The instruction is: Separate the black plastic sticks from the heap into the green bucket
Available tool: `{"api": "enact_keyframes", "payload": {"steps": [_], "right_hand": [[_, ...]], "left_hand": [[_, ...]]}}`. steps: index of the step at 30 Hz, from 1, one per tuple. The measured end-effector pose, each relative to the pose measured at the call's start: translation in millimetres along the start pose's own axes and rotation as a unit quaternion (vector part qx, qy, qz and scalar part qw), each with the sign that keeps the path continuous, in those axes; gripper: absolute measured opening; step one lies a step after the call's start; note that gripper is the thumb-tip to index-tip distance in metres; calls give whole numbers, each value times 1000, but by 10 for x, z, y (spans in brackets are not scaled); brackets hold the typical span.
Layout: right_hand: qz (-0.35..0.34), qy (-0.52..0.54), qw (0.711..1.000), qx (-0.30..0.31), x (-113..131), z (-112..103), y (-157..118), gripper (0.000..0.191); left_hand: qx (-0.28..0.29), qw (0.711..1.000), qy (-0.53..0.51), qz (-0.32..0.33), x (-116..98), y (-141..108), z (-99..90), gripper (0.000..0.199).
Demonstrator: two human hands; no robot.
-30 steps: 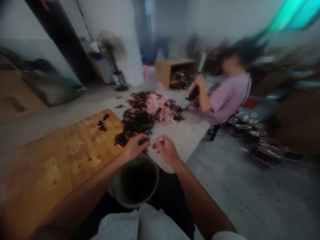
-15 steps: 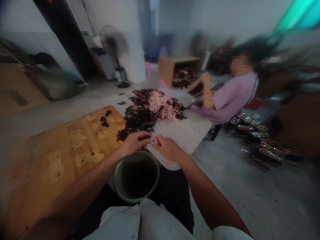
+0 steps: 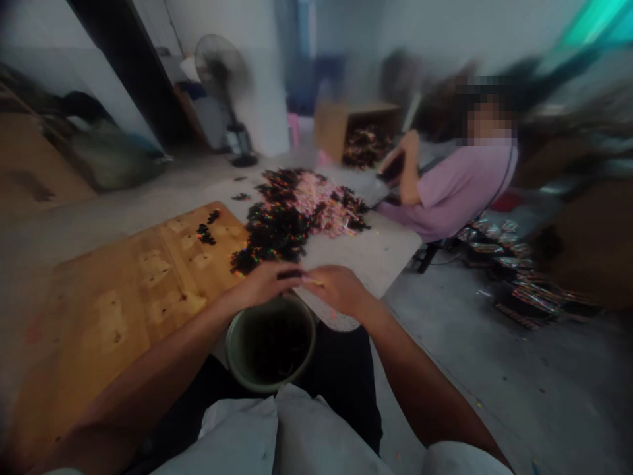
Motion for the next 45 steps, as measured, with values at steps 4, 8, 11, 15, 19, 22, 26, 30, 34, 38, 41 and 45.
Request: {"api": "enact_keyframes", "payload": {"steps": [4,8,11,15,19,22,26,30,34,38,41,45], "right_hand": [[13,53,998,25,-19,-45,-2,34],[48,162,984,54,-52,-69,-4,39],[65,217,972,63,-66,-68,2,41],[81,247,963,65,-68,-64,22,41],[98,272,955,61,-69,-41,39,42],[116,284,951,48,-73,30,49,43],[129,299,944,46,-62,197,70,42],[128,292,946,55,-12,349,125,39],[135,297,944,58,17,470,206,31],[160,345,922,74,19,692,238,31],[183,379,904,80,1,918,228,34],[141,408,875,219,-267,1061,290,36]], "left_hand": [[20,999,29,10,-67,-38,-18,33],[54,997,41,25,-97,-77,-45,36],[74,996,44,34,-104,-97,-66,36],[83,995,49,32,-155,-126,-85,32],[72,992,94,31,-190,-153,-73,29],[26,984,164,60,-162,-172,-51,29],[-14,976,203,84,-65,-224,-13,27],[-23,982,183,39,93,-304,67,29],[-95,985,146,-3,332,-370,170,25],[-117,985,123,-13,593,-394,236,27],[-117,984,134,-29,755,-406,251,30],[-36,970,218,-104,974,-486,292,33]]}}
Point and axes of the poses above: each hand's wrist, its own y-axis towards the middle knuckle, its own z-axis out of the palm, x = y × z, the point moved 1 cm from there along y, towards the middle knuckle, and after that the axes turned 12 degrees about -z, right-handed, at the moved point
